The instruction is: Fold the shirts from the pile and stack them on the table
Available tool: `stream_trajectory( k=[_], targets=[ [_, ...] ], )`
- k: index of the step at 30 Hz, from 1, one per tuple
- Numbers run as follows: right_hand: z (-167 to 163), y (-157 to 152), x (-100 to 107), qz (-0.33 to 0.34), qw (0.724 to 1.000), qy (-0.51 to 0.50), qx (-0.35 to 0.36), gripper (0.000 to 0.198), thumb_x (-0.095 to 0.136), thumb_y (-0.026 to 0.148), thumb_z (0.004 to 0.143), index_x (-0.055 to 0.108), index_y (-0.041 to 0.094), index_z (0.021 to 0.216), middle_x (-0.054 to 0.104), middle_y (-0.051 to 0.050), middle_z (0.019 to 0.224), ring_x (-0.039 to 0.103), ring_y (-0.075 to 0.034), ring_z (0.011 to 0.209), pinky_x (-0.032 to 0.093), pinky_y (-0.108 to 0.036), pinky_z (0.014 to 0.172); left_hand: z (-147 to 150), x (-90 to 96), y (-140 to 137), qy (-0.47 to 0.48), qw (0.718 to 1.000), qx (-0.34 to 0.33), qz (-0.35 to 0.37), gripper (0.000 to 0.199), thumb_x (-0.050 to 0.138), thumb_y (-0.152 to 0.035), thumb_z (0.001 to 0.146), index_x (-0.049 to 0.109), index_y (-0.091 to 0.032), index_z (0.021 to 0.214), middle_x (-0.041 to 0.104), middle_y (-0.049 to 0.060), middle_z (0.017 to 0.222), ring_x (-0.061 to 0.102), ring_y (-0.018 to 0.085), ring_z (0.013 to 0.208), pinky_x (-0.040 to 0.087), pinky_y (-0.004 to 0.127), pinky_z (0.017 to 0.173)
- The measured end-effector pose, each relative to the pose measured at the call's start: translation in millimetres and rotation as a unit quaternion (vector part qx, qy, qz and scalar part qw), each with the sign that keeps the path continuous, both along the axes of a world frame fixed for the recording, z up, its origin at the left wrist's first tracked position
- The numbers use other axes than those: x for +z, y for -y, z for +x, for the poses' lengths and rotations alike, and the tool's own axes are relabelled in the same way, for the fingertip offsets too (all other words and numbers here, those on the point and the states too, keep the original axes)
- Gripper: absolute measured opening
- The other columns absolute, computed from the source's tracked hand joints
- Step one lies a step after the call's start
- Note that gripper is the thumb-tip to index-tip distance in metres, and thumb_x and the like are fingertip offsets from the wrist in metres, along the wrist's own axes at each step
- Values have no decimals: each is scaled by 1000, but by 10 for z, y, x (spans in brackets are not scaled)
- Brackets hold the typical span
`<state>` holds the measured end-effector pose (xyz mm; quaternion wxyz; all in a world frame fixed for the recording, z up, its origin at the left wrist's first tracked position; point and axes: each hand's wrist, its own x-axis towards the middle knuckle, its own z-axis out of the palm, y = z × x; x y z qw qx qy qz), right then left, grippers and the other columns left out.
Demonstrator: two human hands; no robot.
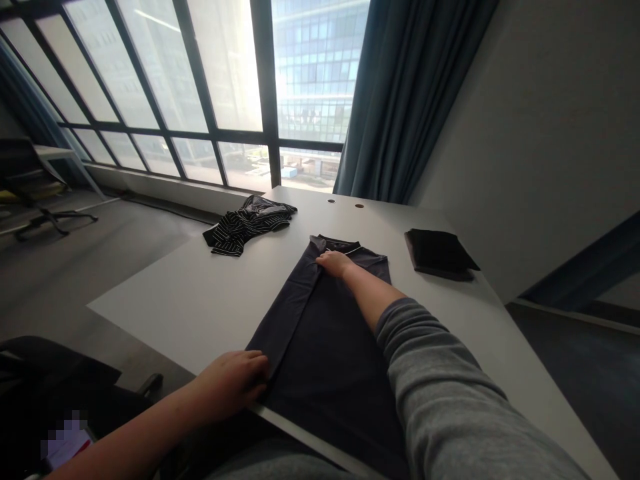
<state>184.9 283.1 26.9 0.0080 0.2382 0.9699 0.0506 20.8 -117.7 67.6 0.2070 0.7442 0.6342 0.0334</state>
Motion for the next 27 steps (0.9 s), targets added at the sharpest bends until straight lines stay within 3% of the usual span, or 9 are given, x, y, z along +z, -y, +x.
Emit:
stream_trajectory(
  k=[5,8,12,15,17,22,27],
  targets=[
    [1,-132,-59,-48,992,-63,-98,33,57,7,91,74,19,116,75,-11,122,69,-23,116,51,-28,97,-51,-21,-12,28,1000,-12,-6,11,67,-34,92,70,-27,100,74,3,100,72,23,94,52,33,84],
    [-107,-293,-77,-75,971,-113,-196,29,53,17,97,72,17,119,76,-12,121,71,-24,112,51,-29,96,-124,-96,-80,33,998,14,43,19,54,-37,102,70,-26,104,73,5,103,70,23,97,52,35,88],
    [-328,-556,-125,-130,933,-160,-296,38,53,31,101,67,15,132,79,-12,109,75,-22,91,56,-28,82,-234,-303,-206,7,991,-7,134,25,55,-30,101,68,-24,122,70,10,126,65,27,117,50,42,103],
    [-476,-750,-155,-170,907,-184,-337,46,55,32,101,60,15,144,80,-9,96,73,-19,69,57,-27,68,-321,-476,-256,-11,985,-54,161,41,59,-28,100,61,-24,141,63,11,147,56,30,137,46,47,113],
    [-546,-868,-171,-186,897,-194,-350,45,60,31,99,63,15,141,80,-8,93,72,-17,65,57,-26,65,-369,-558,-253,-19,983,-80,162,49,58,-28,101,54,-25,150,57,10,156,50,30,145,43,48,117],
    [-611,-1096,-225,-161,891,-213,-367,28,68,22,88,80,16,112,81,-11,103,75,-21,89,57,-26,81,-408,-627,-190,-39,985,-85,146,56,53,-27,103,45,-24,159,45,9,166,44,30,152,40,50,120],
    [-600,-1161,-336,-94,896,-217,-377,35,60,15,87,81,14,114,78,-16,118,71,-27,111,53,-33,100,-407,-659,-159,-46,984,-81,152,59,53,-26,103,42,-22,161,42,9,167,43,29,152,40,48,120]
  ],
)
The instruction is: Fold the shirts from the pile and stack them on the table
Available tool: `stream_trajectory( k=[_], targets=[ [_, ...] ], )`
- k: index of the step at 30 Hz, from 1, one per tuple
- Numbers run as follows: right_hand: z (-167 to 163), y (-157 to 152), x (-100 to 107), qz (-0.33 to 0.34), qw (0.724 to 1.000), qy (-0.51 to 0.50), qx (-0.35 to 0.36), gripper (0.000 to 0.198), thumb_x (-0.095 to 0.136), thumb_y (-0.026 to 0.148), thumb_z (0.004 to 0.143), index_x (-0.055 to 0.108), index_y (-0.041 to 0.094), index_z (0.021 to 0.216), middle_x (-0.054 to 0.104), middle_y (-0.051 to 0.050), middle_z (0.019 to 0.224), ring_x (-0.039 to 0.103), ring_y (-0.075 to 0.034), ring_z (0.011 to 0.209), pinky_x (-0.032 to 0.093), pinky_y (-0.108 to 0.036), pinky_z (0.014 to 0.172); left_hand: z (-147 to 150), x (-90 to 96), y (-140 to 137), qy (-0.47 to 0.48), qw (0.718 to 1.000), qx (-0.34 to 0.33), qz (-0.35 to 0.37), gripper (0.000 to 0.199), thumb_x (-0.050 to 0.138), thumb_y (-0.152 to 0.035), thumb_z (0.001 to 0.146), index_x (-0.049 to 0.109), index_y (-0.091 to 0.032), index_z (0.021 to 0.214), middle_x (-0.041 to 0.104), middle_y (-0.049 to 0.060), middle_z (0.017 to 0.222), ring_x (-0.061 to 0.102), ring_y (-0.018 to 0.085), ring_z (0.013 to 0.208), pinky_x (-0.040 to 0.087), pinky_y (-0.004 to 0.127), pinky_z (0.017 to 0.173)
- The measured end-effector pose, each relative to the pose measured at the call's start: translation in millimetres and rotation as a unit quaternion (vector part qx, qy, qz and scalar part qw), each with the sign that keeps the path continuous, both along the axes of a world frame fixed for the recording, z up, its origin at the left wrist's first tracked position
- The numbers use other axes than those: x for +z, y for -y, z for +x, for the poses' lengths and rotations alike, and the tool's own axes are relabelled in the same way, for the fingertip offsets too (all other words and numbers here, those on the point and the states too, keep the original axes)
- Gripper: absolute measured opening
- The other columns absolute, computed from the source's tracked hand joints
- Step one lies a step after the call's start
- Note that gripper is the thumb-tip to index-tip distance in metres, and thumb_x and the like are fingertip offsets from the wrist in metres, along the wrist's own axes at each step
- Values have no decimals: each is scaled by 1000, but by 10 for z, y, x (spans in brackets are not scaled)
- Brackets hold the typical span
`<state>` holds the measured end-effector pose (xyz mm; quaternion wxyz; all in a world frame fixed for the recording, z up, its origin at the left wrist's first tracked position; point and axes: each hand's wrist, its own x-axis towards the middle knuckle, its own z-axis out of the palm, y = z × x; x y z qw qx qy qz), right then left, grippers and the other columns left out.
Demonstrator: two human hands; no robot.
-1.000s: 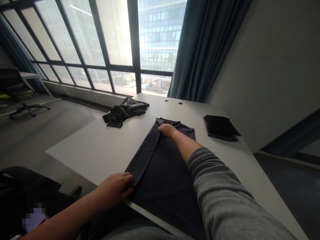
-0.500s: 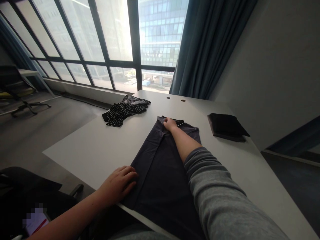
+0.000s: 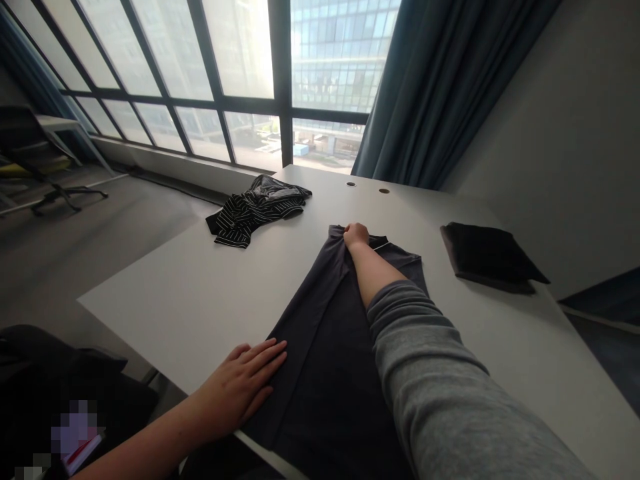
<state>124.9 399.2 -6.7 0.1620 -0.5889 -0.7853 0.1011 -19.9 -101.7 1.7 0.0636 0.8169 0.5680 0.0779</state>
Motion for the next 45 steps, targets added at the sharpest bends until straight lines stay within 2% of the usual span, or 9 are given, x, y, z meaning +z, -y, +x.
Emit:
stream_trajectory(
  k=[3,8,11,14,19,25,33,40,45],
  targets=[
    [-13,57,-32,9,1000,21,15,32,61,18,88,81,15,113,75,-17,123,68,-30,115,52,-37,102,-9,-16,4,0,1000,2,22,57,53,-25,103,45,-23,159,46,9,165,44,28,151,39,47,120],
    [-111,219,71,113,986,81,96,38,50,24,100,74,12,126,64,-22,139,54,-37,133,45,-47,112,6,5,-41,8,999,8,34,51,54,-33,104,51,-21,155,50,10,162,49,28,148,40,48,120],
    [-193,264,117,76,969,128,196,40,45,24,102,73,14,129,65,-20,139,57,-36,131,43,-47,115,29,6,-114,10,999,-1,37,52,52,-36,106,50,-19,155,48,11,164,47,28,149,41,48,120],
    [-244,217,85,27,959,143,244,44,45,24,103,67,17,140,64,-15,147,60,-31,133,43,-40,115,36,-33,-190,8,999,-24,43,56,50,-38,106,45,-17,158,42,12,167,41,29,154,38,48,123],
    [-235,30,-44,-17,958,147,246,54,33,33,109,50,14,156,48,-12,164,46,-25,150,34,-35,124,34,-141,-216,11,999,-23,43,66,50,-37,106,30,-17,166,32,13,171,31,28,159,33,49,128],
    [-226,-67,-223,-40,965,150,213,64,28,43,109,30,15,167,19,-10,176,18,-28,163,17,-51,131,69,-176,-162,-15,999,17,47,69,48,-37,106,23,-16,168,26,15,173,26,30,161,31,52,128],
    [-239,-35,-220,-27,964,167,204,71,28,52,107,27,15,168,19,-10,176,17,-28,163,15,-51,131,23,-134,-151,-27,999,-3,46,72,51,-41,105,27,-15,167,26,16,173,25,32,161,26,55,130],
    [-268,457,11,63,962,139,227,68,31,44,107,39,5,161,29,-19,172,23,-33,161,17,-49,131,195,-31,-459,-12,999,-28,39,63,45,-47,107,42,-12,160,32,17,171,30,30,159,30,46,129],
    [-103,1066,-138,31,941,145,305,77,30,60,106,35,11,165,25,-16,174,21,-32,162,18,-49,131,379,-82,-723,-17,1000,-13,1,73,39,-55,107,35,-8,164,25,20,172,24,34,161,24,51,130]
  ],
)
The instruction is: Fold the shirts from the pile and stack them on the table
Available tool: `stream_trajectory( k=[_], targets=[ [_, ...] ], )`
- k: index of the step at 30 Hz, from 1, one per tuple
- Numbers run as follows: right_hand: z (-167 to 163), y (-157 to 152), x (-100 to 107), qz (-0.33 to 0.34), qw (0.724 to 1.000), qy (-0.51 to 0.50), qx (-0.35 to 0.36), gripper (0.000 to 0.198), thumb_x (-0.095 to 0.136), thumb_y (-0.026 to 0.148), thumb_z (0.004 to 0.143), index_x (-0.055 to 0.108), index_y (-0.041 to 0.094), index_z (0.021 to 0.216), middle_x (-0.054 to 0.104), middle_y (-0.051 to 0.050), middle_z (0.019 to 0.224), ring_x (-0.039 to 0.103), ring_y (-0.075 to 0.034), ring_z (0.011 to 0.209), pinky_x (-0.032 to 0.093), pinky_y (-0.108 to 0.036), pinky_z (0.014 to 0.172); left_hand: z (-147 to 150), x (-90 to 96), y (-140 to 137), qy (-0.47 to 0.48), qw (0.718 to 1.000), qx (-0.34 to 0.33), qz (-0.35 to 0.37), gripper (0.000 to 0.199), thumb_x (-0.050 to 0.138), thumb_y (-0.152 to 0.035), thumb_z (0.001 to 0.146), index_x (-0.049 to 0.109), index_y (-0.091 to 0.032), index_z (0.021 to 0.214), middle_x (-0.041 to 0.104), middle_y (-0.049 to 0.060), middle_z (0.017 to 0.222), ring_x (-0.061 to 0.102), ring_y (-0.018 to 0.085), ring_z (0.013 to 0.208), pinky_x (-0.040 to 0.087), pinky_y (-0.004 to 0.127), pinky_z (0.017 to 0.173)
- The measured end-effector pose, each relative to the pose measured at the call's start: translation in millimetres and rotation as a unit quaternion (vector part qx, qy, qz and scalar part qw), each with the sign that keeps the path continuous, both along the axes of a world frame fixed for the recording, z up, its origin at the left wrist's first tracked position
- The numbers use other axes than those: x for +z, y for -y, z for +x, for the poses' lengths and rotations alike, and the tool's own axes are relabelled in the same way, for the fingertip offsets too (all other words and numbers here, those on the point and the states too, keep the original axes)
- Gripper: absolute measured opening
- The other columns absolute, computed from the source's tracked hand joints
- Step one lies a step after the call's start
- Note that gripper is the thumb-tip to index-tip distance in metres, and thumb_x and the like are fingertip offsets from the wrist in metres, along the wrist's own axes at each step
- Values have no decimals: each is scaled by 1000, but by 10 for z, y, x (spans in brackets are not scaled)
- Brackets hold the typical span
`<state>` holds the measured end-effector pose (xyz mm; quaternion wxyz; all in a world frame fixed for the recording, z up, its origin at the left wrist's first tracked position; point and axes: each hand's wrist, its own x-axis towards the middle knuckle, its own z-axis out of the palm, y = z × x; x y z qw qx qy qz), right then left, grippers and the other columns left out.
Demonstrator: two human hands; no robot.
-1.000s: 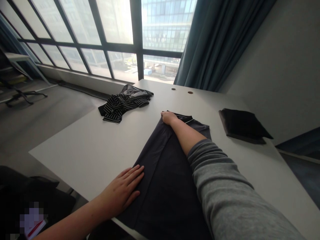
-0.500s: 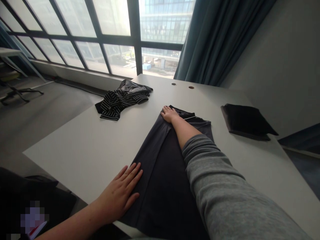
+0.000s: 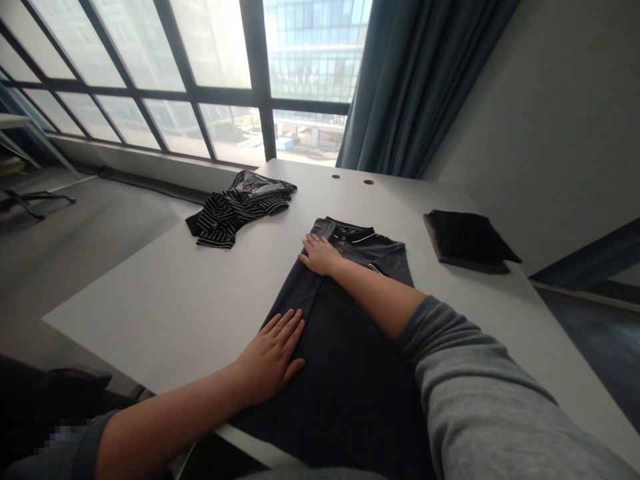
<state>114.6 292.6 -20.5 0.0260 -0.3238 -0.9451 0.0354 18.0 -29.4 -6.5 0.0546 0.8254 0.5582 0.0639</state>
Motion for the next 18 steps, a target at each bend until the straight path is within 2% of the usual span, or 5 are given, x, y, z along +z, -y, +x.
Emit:
stream_trajectory(
  k=[3,7,12,18],
  targets=[
    [62,131,-99,-32,999,7,5,79,30,65,105,27,18,169,18,-12,176,17,-31,163,17,-49,131,-23,-39,-4,1,999,-38,-19,78,43,-55,105,28,-8,166,19,20,174,18,35,162,20,53,131],
    [9,5,-109,-63,997,-8,-36,74,30,66,105,25,29,169,15,-6,177,14,-30,163,12,-51,132,-99,-33,116,16,995,-95,-19,77,46,-47,106,21,-10,168,19,19,174,17,32,163,19,53,132],
    [-117,-165,-90,-79,993,-16,-83,76,33,64,104,24,25,170,14,-8,177,14,-31,164,11,-56,131,-129,24,248,31,992,-117,-23,81,48,-47,105,14,-12,170,19,19,174,19,32,162,21,53,131],
    [-137,-62,-56,-39,993,-48,-100,72,33,58,106,30,20,167,23,-12,175,21,-31,162,13,-52,131,-179,-5,322,35,989,-140,-26,80,46,-44,107,8,-15,171,16,17,175,18,30,163,21,51,132]
  ],
)
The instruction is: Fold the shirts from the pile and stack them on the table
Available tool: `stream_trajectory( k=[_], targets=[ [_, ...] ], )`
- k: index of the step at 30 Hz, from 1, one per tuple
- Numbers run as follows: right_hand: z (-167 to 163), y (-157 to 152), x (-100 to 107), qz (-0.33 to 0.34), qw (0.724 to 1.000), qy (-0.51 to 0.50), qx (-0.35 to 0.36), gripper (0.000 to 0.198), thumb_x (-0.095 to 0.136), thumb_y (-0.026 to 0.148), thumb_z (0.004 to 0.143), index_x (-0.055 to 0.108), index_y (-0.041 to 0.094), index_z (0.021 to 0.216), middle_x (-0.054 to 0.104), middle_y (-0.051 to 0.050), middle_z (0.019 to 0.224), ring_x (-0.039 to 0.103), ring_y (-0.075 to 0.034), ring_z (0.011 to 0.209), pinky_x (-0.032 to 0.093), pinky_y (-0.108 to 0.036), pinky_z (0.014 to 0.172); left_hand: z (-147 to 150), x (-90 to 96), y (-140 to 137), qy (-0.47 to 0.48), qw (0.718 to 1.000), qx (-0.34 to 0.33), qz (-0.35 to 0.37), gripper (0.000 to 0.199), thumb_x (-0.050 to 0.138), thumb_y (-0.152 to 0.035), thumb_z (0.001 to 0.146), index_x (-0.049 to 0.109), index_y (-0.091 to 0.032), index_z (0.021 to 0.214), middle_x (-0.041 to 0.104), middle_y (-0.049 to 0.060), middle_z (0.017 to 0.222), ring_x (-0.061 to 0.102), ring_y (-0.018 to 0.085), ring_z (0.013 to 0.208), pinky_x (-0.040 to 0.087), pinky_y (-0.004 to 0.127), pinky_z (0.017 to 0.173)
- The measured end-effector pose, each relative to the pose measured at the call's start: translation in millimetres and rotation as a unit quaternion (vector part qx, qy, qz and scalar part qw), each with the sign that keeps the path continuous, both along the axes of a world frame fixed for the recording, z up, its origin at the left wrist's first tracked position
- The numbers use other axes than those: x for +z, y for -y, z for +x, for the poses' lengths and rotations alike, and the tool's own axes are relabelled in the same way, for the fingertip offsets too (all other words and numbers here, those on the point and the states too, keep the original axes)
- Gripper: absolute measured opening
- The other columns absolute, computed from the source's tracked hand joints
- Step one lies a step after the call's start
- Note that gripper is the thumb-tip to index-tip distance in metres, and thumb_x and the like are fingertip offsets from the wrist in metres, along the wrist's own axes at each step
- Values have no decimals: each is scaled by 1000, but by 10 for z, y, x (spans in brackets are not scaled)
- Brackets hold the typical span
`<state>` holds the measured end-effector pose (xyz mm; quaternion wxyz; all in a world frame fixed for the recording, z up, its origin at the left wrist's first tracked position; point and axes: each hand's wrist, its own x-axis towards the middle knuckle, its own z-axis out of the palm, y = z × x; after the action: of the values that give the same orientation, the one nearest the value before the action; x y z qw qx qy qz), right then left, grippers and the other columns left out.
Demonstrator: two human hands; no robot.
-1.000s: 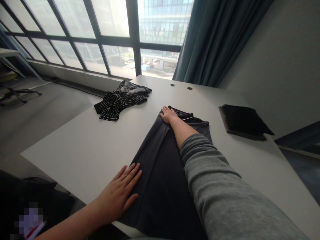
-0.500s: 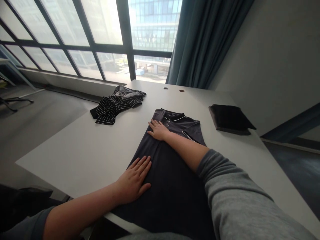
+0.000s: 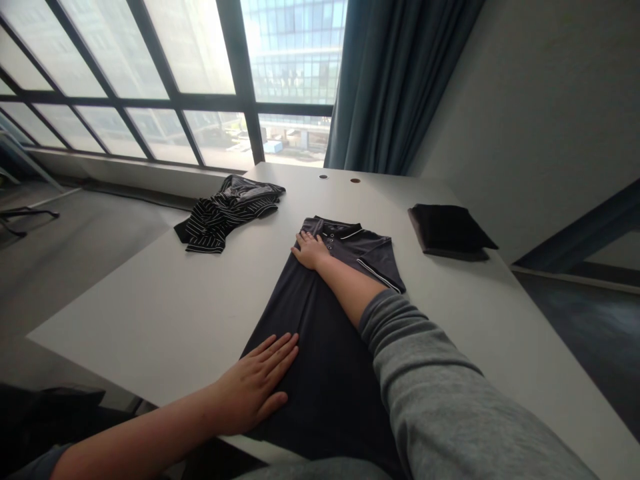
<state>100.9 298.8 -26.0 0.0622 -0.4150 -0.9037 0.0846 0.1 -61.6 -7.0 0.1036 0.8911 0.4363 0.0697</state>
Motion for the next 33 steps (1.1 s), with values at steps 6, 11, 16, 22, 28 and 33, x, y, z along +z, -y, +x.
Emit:
stream_trajectory(
  k=[6,11,16,22,28,33],
  targets=[
    [648,-12,188,107,991,-67,-31,65,34,48,108,43,11,161,37,-16,170,23,-32,160,15,-49,131,-11,-33,9,5,1000,7,4,74,46,-42,107,18,-16,170,23,15,175,20,30,163,24,52,131],
    [1924,-358,350,31,982,-36,-180,47,51,39,101,71,15,136,65,-16,145,53,-32,141,36,-41,122,286,303,-126,20,1000,10,2,52,46,-42,107,48,-23,156,46,11,164,40,30,153,38,50,121],
    [2815,-376,354,-63,980,-29,-185,35,57,27,95,81,19,119,79,-7,124,71,-26,117,51,-29,102,1049,458,-487,0,989,-148,12,33,52,-35,106,66,-27,134,64,7,140,62,23,122,49,38,99],
    [2980,-260,202,-96,981,-72,-152,45,51,26,97,72,25,138,68,0,144,64,-21,131,47,-30,112,1967,339,-767,-23,950,-307,53,35,51,-35,107,63,-31,140,62,4,145,68,18,103,52,36,81],
    [2822,-511,163,-96,975,-93,-175,42,55,26,95,76,24,131,74,-2,135,69,-20,125,49,-24,106,2254,377,-777,-52,932,-355,44,29,57,-29,103,67,-30,131,71,1,119,70,18,88,51,37,67],
    [2669,-724,132,-91,967,-107,-214,38,62,29,91,80,22,123,79,-4,124,74,-22,113,53,-23,95,2176,471,-730,-46,933,-355,33,12,67,-34,97,67,-26,106,70,2,120,68,18,90,52,37,70]
  ],
)
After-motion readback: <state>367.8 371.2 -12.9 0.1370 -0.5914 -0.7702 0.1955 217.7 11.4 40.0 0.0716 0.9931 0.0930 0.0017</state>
